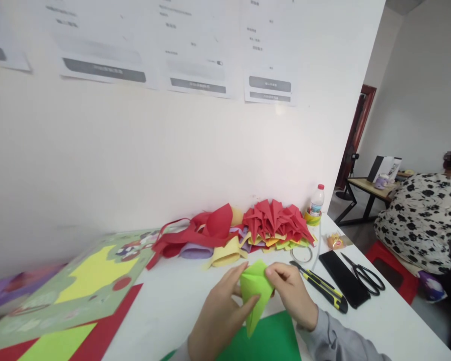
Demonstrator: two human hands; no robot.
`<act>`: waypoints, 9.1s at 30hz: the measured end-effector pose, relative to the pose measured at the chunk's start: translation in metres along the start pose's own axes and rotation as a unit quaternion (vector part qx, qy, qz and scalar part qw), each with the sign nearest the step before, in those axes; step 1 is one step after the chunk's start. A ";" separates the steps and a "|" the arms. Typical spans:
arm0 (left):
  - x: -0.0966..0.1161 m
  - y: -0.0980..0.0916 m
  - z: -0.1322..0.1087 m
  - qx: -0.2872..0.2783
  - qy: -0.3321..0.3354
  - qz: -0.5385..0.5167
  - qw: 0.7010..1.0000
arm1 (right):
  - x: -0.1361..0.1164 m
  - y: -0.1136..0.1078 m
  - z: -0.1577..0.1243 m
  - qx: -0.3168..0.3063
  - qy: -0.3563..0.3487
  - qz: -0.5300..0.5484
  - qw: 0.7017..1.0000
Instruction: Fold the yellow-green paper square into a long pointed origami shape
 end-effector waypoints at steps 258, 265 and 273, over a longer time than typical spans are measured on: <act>-0.037 0.032 -0.073 -0.113 0.298 0.161 0.934 | 0.080 0.025 -0.073 -0.319 -0.108 -0.476 0.812; -0.055 0.034 -0.070 -0.132 0.274 0.202 0.931 | 0.082 0.026 -0.078 -0.327 -0.142 -0.486 0.798; -0.069 0.036 -0.069 -0.145 0.253 0.200 0.935 | 0.046 0.031 -0.084 -0.256 -0.327 -0.441 0.796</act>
Point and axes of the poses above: each hand's wrist, its own z-axis towards the middle knuckle, its own y-axis out of the palm, x = y × z, the point moved 10 cm from there along z, towards the middle knuckle, and after that the axes turned 5 degrees about z, right-handed, at the moved point
